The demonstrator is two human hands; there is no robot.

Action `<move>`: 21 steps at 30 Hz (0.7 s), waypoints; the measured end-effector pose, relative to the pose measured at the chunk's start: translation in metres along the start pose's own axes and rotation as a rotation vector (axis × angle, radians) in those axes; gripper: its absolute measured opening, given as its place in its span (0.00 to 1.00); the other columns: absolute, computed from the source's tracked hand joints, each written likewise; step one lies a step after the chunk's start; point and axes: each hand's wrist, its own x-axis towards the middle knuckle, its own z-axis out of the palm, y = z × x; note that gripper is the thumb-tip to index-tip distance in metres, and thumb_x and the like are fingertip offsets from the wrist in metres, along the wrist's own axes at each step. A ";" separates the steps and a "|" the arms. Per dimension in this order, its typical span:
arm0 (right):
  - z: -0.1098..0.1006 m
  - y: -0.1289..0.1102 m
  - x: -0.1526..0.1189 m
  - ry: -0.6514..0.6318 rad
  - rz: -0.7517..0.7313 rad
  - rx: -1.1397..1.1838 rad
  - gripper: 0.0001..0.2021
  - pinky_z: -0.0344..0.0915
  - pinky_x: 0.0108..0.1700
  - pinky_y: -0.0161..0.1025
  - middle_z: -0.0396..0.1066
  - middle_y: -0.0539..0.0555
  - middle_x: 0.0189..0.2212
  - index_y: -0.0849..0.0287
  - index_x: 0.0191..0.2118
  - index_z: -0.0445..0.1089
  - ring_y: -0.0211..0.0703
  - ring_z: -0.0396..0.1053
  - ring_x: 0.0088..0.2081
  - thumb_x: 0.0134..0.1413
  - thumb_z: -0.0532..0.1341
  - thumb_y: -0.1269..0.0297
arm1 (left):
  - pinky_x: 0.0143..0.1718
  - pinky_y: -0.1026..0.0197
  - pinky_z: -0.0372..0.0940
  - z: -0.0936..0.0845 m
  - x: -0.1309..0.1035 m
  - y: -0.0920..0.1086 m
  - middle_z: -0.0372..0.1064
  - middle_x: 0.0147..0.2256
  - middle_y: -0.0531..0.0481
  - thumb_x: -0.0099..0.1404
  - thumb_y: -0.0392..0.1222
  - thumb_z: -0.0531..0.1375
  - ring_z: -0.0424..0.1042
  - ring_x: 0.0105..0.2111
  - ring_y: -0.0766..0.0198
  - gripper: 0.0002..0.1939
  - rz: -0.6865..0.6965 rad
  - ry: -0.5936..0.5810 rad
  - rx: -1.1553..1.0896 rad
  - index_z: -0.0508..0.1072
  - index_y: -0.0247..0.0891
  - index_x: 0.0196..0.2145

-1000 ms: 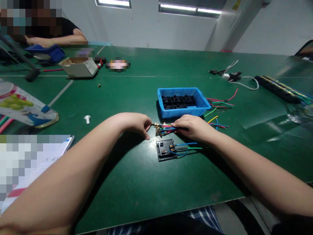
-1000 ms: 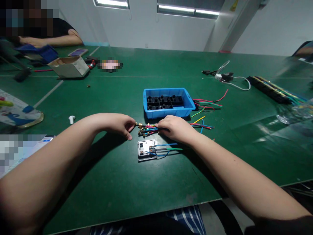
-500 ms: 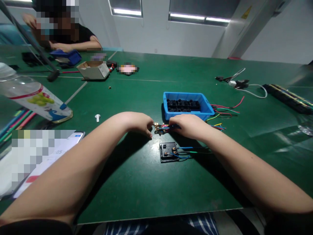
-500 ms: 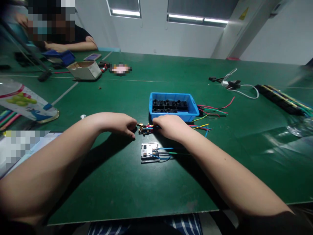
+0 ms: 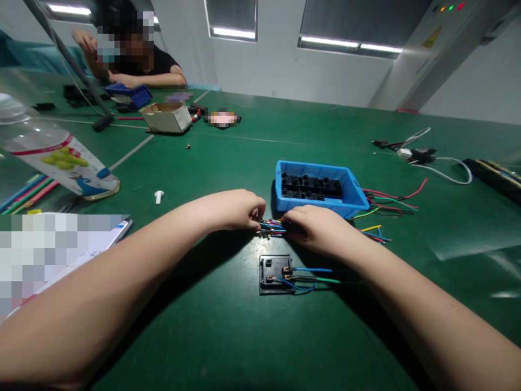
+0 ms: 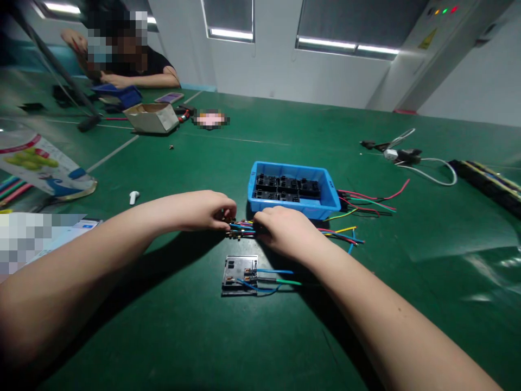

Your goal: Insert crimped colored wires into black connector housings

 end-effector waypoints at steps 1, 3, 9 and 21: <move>-0.001 0.001 -0.001 -0.012 -0.006 0.015 0.15 0.68 0.46 0.46 0.76 0.58 0.45 0.59 0.49 0.71 0.52 0.73 0.46 0.56 0.63 0.65 | 0.30 0.64 0.57 0.001 0.000 0.000 0.74 0.37 0.48 0.61 0.45 0.63 0.70 0.34 0.63 0.11 0.003 -0.002 -0.004 0.75 0.38 0.40; -0.004 0.002 -0.004 -0.030 -0.008 0.045 0.22 0.69 0.49 0.48 0.75 0.59 0.49 0.58 0.54 0.70 0.54 0.73 0.49 0.53 0.67 0.62 | 0.31 0.64 0.57 0.002 0.001 0.001 0.74 0.37 0.49 0.60 0.44 0.64 0.69 0.34 0.63 0.11 0.005 -0.015 -0.004 0.74 0.37 0.39; -0.017 0.007 -0.017 -0.091 0.070 0.020 0.25 0.70 0.52 0.51 0.73 0.60 0.54 0.57 0.58 0.68 0.57 0.73 0.51 0.53 0.64 0.68 | 0.29 0.63 0.54 0.005 0.003 0.004 0.73 0.35 0.49 0.59 0.42 0.65 0.66 0.31 0.64 0.10 0.028 -0.052 0.019 0.72 0.37 0.38; -0.022 0.035 -0.028 -0.156 0.231 -0.163 0.14 0.68 0.32 0.41 0.79 0.56 0.34 0.54 0.45 0.74 0.49 0.77 0.34 0.57 0.56 0.72 | 0.30 0.63 0.55 0.005 0.001 0.002 0.71 0.35 0.49 0.59 0.30 0.56 0.66 0.32 0.64 0.08 0.132 0.025 -0.001 0.72 0.39 0.33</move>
